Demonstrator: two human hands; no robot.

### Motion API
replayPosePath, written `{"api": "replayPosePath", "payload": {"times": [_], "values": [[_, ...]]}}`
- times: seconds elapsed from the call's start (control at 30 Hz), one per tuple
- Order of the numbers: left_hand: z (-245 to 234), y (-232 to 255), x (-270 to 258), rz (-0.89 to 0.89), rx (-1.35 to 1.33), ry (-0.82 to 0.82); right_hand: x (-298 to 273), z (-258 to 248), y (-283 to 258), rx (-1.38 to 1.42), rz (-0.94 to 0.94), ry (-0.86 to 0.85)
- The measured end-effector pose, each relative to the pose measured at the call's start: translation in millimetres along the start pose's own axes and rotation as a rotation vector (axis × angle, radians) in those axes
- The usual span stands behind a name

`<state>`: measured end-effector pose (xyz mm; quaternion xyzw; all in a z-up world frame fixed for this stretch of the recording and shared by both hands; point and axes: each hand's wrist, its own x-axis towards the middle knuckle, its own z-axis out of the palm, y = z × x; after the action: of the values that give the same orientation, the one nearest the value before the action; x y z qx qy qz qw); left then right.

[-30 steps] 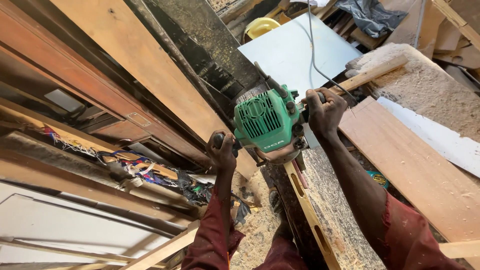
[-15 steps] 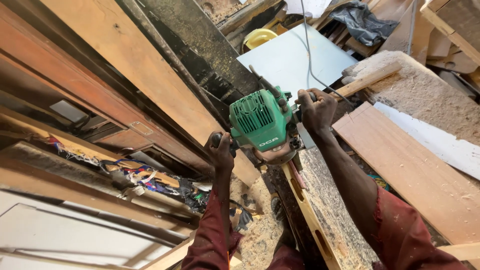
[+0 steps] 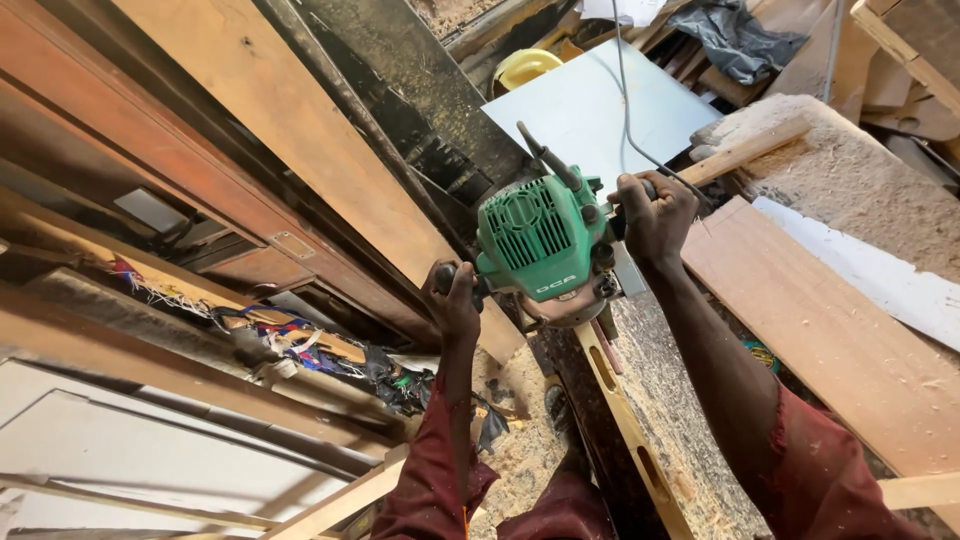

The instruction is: Using a handheld electric router to carve a groove into a wooden plank

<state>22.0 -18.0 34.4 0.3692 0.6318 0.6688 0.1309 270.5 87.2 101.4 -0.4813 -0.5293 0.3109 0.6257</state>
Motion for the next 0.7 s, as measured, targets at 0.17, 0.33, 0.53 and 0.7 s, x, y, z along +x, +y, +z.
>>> {"api": "replayPosePath", "payload": {"times": [0.17, 0.33, 0.53, 0.7], "values": [[-3.3, 5.3, -15.6, -0.025, -0.084, -0.057, -7.9, -13.0, 1.8, 0.031, -0.018, -0.004], [-4.5, 1.3, -20.7, 0.014, -0.093, -0.011, -11.4, -15.8, 3.7, 0.039, -0.043, 0.001], [-8.6, 20.2, -29.7, -0.042, -0.079, 0.034, -19.1, -21.0, -7.0, 0.057, -0.005, -0.031], [-9.0, -15.1, -30.8, 0.020, -0.099, 0.057, -27.0, -11.6, 17.2, 0.014, 0.042, -0.044]]}}
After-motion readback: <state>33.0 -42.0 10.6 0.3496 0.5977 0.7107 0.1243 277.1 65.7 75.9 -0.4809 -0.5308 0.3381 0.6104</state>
